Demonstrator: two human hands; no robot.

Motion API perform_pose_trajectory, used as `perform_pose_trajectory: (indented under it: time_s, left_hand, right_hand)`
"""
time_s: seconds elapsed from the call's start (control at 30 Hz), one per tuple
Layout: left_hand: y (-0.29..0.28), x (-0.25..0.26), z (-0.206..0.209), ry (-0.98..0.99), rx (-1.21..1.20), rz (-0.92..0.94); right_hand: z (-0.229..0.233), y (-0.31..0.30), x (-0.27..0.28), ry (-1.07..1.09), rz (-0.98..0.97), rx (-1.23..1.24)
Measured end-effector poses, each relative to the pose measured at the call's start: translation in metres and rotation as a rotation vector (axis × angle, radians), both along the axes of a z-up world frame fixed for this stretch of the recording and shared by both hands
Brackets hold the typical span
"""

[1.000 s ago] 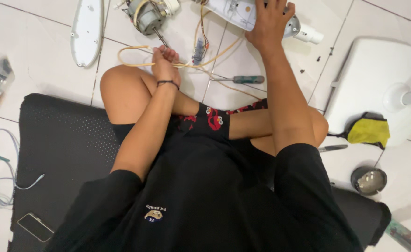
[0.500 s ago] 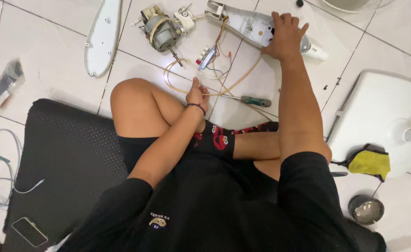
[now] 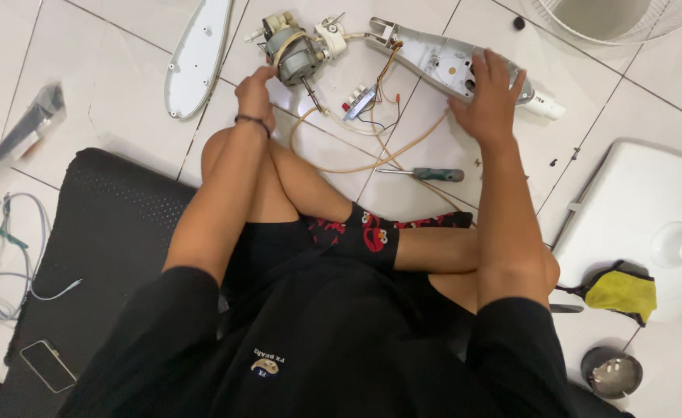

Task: The person sits on a mat and disassembles an electric fan by removing the outer casing and using a screwdriver to loosen screws on the motor and internal components. They handle the motor, casing, and wiring while working on the floor.

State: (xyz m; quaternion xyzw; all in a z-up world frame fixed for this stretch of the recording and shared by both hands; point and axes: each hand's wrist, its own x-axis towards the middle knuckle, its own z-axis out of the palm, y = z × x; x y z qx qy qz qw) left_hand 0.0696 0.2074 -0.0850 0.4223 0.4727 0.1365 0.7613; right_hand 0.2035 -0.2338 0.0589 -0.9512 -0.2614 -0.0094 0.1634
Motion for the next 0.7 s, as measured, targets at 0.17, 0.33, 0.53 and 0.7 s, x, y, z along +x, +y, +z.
perform_pose_trajectory:
  time_s: [0.17,0.33,0.53,0.7]
  left_hand:
    - [-0.023,0.024,0.006,0.288,0.065,-0.235]
    - [-0.032,0.025,0.04,0.142,0.233,-0.47]
    - [-0.034,0.03,0.074,0.3,0.298,-0.399]
    - [-0.037,0.036,0.085,0.272,0.333,-0.389]
  right_hand:
    - [0.036,-0.02,-0.088,0.194,-0.04,0.117]
    - [0.039,-0.041,-0.158,0.271,-0.179,0.286]
    - [0.007,-0.038,-0.146,0.292,-0.243,0.262]
    - [-0.004,-0.03,-0.137,0.427,-0.298,0.231]
